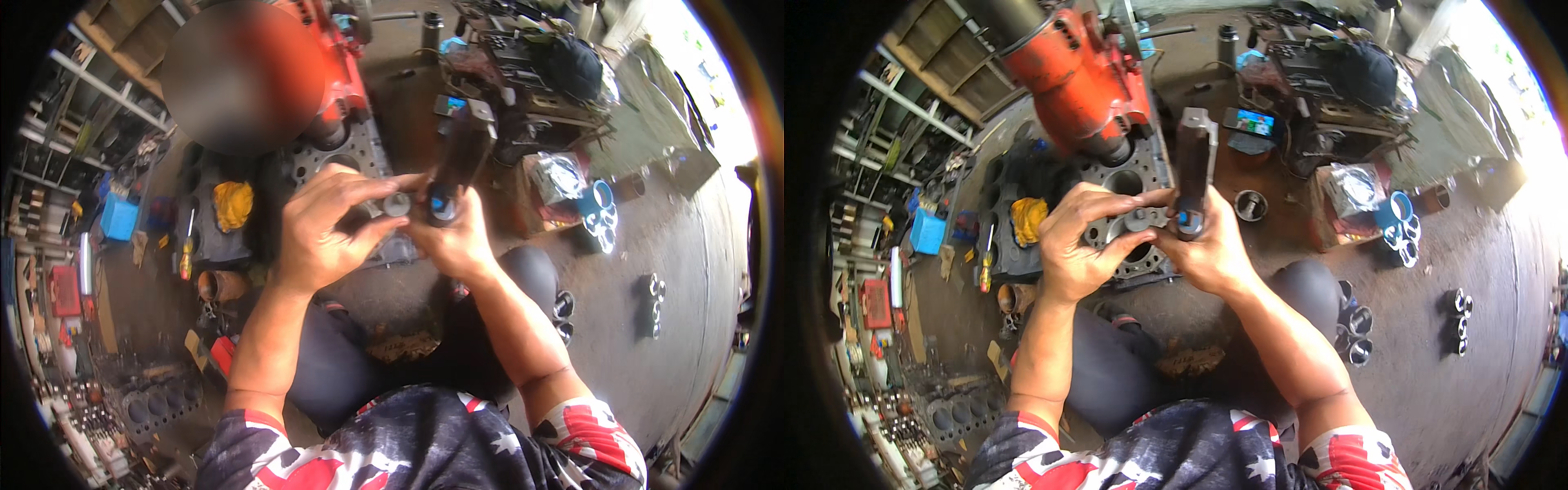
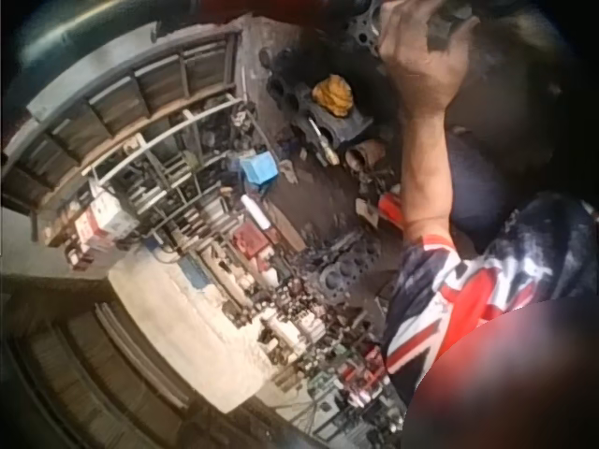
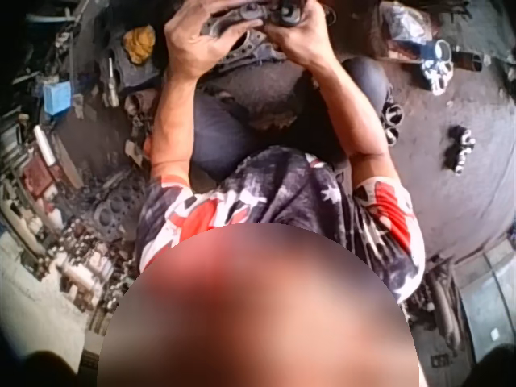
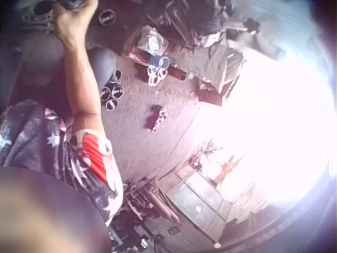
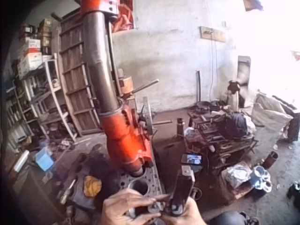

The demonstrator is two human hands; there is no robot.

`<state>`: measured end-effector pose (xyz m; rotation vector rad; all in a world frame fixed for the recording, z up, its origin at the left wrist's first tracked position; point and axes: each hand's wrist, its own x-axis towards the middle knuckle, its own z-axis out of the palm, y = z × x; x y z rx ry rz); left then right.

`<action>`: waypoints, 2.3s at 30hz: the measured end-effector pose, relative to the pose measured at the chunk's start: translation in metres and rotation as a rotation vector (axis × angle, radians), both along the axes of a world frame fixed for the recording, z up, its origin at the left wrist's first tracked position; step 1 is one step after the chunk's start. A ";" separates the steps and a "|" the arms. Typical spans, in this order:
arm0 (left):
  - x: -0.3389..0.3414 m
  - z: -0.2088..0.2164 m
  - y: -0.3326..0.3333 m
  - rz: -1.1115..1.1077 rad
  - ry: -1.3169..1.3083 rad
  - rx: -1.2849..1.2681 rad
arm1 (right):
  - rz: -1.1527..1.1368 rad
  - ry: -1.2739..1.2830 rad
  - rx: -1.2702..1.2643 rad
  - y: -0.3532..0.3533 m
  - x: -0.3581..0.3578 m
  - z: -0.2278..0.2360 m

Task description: The person sits on the floor and installs small metal parts into an engine block using a red hydraulic press. They wipe a component with a yellow cloth, insert it into the press, and then walk to a bench grinder to smooth a small metal piece.

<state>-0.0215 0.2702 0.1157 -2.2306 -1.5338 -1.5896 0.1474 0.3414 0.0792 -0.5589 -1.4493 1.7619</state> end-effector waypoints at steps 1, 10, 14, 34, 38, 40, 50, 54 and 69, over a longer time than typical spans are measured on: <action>-0.001 0.002 -0.001 0.019 0.007 0.004 | -0.027 -0.111 -0.072 -0.001 0.001 0.001; -0.140 0.012 -0.035 0.331 -0.438 0.005 | -0.044 -0.224 -0.089 -0.009 -0.006 0.009; -0.268 -0.056 -0.029 0.816 -0.276 -0.269 | -0.051 -0.273 -0.134 -0.009 -0.004 0.008; -0.360 -0.173 -0.143 0.337 -1.346 -0.167 | 0.012 -0.396 -0.163 -0.012 -0.020 0.013; -0.285 -0.086 -0.155 0.421 -1.499 -0.203 | 0.080 -0.381 -0.145 -0.014 -0.020 0.017; -0.248 -0.052 -0.150 0.350 -1.381 -0.242 | 0.111 -0.386 -0.161 -0.015 -0.020 0.019; -0.074 -0.032 -0.071 -0.068 -1.199 -0.526 | 0.250 -0.294 0.056 -0.019 -0.025 0.023; -0.046 -0.026 -0.065 -0.143 -1.070 -0.747 | 0.328 -0.308 -0.066 -0.016 -0.017 0.022; -0.038 -0.022 -0.049 0.045 -0.695 -0.976 | 0.298 -0.343 0.065 -0.012 0.002 0.015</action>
